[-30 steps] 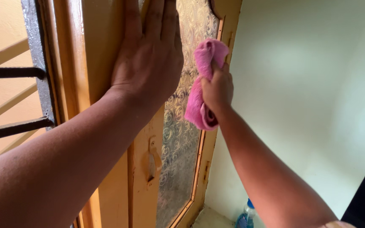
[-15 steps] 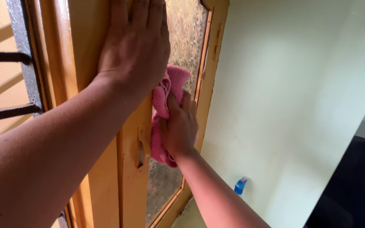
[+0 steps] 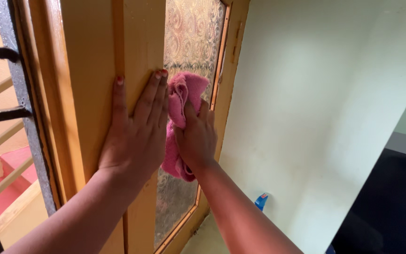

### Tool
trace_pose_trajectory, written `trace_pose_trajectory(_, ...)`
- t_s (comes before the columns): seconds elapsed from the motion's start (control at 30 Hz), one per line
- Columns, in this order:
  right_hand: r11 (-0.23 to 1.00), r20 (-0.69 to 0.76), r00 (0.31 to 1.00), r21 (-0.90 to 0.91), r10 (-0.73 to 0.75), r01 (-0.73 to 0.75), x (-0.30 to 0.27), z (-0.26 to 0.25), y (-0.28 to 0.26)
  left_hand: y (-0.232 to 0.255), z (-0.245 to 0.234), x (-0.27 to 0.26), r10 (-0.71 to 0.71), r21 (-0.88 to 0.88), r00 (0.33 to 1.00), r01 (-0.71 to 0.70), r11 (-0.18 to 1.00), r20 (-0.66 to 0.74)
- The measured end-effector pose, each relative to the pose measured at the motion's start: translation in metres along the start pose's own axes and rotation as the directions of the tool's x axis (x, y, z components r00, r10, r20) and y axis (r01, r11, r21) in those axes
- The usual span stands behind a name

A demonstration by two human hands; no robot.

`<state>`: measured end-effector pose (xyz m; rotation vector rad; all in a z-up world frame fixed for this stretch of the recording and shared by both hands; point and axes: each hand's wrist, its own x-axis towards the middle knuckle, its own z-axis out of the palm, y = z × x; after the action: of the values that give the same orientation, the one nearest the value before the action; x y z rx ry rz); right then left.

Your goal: The person wipes a yellow wooden door with a pink cloth, focusing on the frame and textured glass panel. They spray a blue cleaning solution onto the door and continue wiping the surface and edges.

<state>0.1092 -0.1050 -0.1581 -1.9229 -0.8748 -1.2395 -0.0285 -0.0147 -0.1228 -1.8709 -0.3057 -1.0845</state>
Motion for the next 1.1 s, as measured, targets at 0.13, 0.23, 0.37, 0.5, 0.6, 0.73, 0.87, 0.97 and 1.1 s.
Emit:
trace_pose_trajectory(0.13, 0.999, -0.011, 0.999, 0.040, 0.037, -0.036, 0.004, 0.006, 0.002, 0.000, 0.003, 0.005, 0.009, -0.034, 1.000, -0.008, 0.999, 0.013)
trace_pose_trajectory(0.23, 0.997, -0.012, 0.997, -0.009, 0.077, -0.077, 0.008, 0.012, 0.009, 0.001, 0.004, 0.003, 0.008, -0.042, 1.000, -0.008, 0.999, 0.002)
trace_pose_trajectory(0.37, 0.997, -0.053, 0.996, -0.002, 0.071, -0.071, 0.014, 0.021, 0.031, 0.003, 0.005, 0.003, -0.019, -0.050, 0.999, 0.017, 0.999, -0.049)
trace_pose_trajectory(0.5, 0.992, -0.061, 0.992, -0.059, 0.109, -0.113, 0.026, 0.036, 0.060, 0.003, 0.004, 0.001, -0.009, -0.045, 0.998, 0.006, 0.999, -0.068)
trace_pose_trajectory(0.6, 0.992, -0.073, 0.992, -0.058, 0.106, -0.110, 0.036, 0.047, 0.086, 0.004, 0.004, 0.002, -0.020, -0.017, 0.998, 0.019, 1.000, -0.066)
trace_pose_trajectory(0.73, 0.961, 0.034, 0.964, -0.094, 0.264, -0.260, 0.051, 0.055, 0.114, 0.005, 0.005, 0.002, -0.008, 0.001, 0.999, 0.008, 1.000, -0.053)
trace_pose_trajectory(0.87, 0.957, 0.056, 0.958, -0.091, 0.282, -0.277, 0.057, 0.054, 0.121, 0.005, 0.006, 0.002, -0.001, 0.009, 0.998, 0.002, 1.000, -0.066)
trace_pose_trajectory(0.97, 0.932, 0.120, 0.925, -0.073, 0.361, -0.355, 0.053, 0.054, 0.110, 0.006, 0.007, 0.000, -0.013, -0.001, 0.997, 0.013, 1.000, -0.075)
trace_pose_trajectory(1.1, 0.977, 0.057, 0.975, -0.041, 0.213, -0.211, 0.031, 0.044, 0.071, 0.009, 0.010, 0.000, -0.033, -0.029, 0.997, 0.031, 0.999, -0.065)
